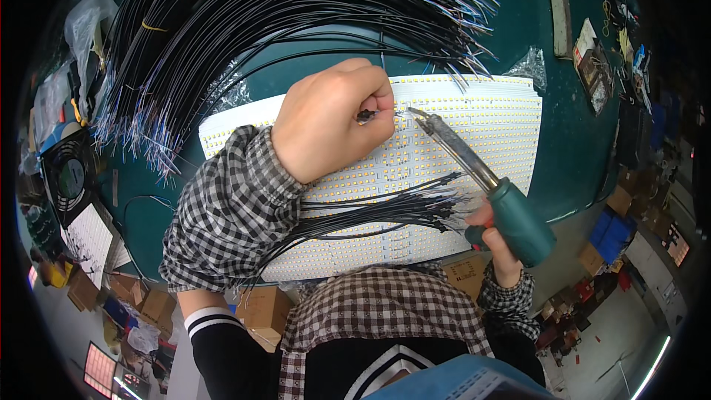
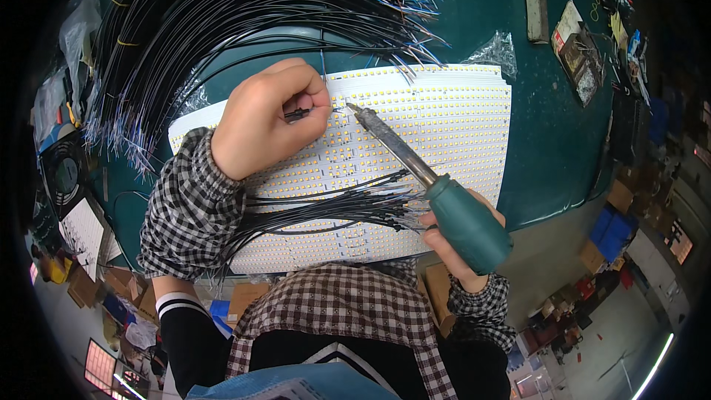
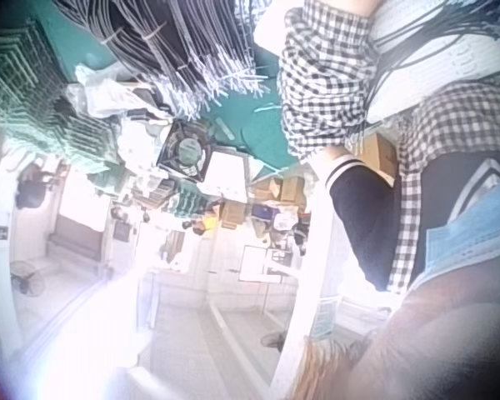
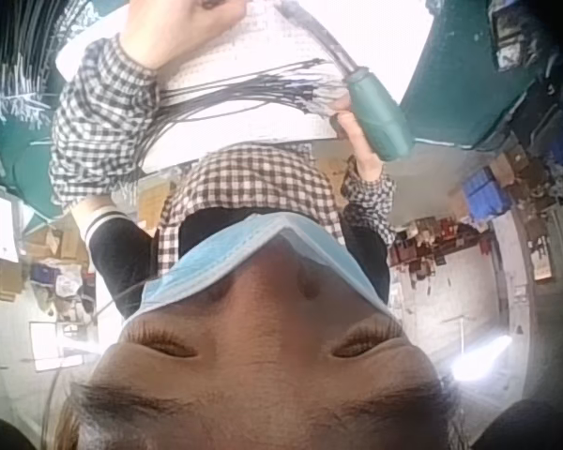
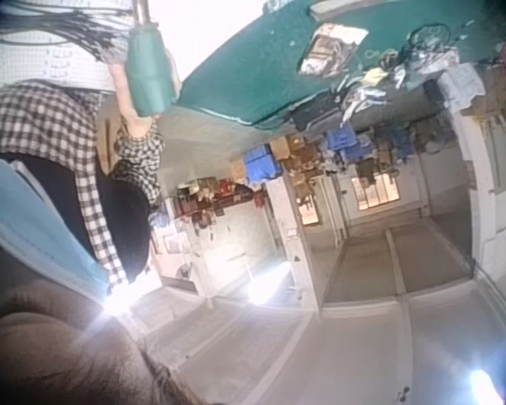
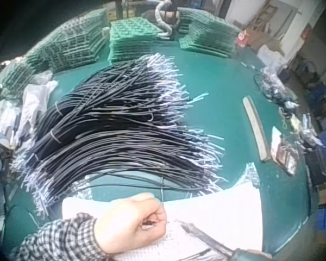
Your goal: The person uses a soldering iron to attach black wires to a large white LED panel. They hold the wires in place with one hand while applying the soldering iron with the other, working methodically across the panel's surface.
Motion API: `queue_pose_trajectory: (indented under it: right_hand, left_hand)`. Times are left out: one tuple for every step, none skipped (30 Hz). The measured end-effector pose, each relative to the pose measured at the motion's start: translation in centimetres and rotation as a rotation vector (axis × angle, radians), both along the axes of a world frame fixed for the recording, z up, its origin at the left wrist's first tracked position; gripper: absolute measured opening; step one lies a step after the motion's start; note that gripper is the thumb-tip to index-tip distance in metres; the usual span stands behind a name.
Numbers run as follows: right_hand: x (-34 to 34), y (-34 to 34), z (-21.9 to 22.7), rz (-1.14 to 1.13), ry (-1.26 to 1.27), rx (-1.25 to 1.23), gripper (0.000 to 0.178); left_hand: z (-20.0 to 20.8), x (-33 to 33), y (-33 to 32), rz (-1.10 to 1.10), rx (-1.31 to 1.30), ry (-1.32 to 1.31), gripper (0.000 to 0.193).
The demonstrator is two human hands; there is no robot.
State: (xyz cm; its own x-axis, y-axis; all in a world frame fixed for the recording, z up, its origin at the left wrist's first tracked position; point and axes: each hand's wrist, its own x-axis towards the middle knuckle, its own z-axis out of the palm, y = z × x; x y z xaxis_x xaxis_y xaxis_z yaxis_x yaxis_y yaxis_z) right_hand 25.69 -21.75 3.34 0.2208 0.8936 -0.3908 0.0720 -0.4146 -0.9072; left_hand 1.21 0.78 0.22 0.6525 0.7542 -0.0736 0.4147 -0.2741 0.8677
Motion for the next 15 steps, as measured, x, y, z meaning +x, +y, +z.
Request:
queue_pose_trajectory:
  right_hand:
    - [-0.1,-0.1,0.0,-0.034,0.029,0.005,0.051]
    - [-0.2,-0.2,0.0,-0.067,0.057,0.009,0.050]
    - [-0.2,-0.3,0.0,-0.100,0.085,0.013,0.049]
    - [-0.2,-0.2,0.1,-0.083,0.065,0.026,0.049]
    - [-0.1,0.0,0.1,-0.065,0.045,0.038,0.048]
    - [0.0,0.1,0.2,-0.048,0.025,0.051,0.048]
    - [0.1,0.2,0.5,-0.008,-0.001,0.004,0.051]
    - [0.2,0.3,0.9,0.030,-0.026,-0.042,0.057]
    - [0.3,0.3,1.1,0.068,-0.051,-0.089,0.064]
    - [0.2,0.1,0.9,0.032,-0.027,-0.054,0.063]
    - [0.1,-0.2,0.5,-0.006,-0.005,-0.017,0.061]
    - [-0.1,-0.3,0.3,-0.043,0.018,0.021,0.060]
    - [-0.3,0.0,0.3,-0.095,0.037,0.080,0.059]
    - [-0.5,0.8,0.1,-0.147,0.056,0.143,0.058]
    - [-0.6,1.3,0.0,-0.198,0.077,0.207,0.057]
  left_hand:
    - [0.0,0.0,0.0,-0.001,0.000,0.000,0.010]
    - [0.0,0.0,0.0,-0.002,-0.002,-0.001,0.010]
    - [0.0,0.0,0.0,-0.003,-0.003,-0.002,0.010]
    - [-0.1,0.0,0.0,-0.005,-0.004,-0.004,0.010]
    - [-0.1,0.0,0.0,-0.005,-0.005,-0.006,0.010]
    - [-0.1,-0.1,0.0,-0.007,-0.005,-0.004,0.010]
    - [-0.1,-0.1,0.1,-0.009,-0.006,-0.002,0.010]
    - [-0.1,-0.1,0.1,-0.012,-0.006,0.001,0.010]
    - [-0.1,0.0,0.1,-0.009,-0.007,0.012,0.010]
    - [-0.1,0.0,0.1,-0.005,-0.008,0.023,0.010]
    - [0.0,0.1,0.2,-0.003,-0.007,0.033,0.010]
    - [0.0,0.1,0.2,-0.001,-0.012,0.035,0.010]
    - [0.0,0.2,0.2,0.001,-0.017,0.038,0.010]
    - [0.0,0.2,0.2,0.004,-0.018,0.042,0.010]
    - [0.0,0.1,0.2,-0.008,-0.012,0.045,0.010]
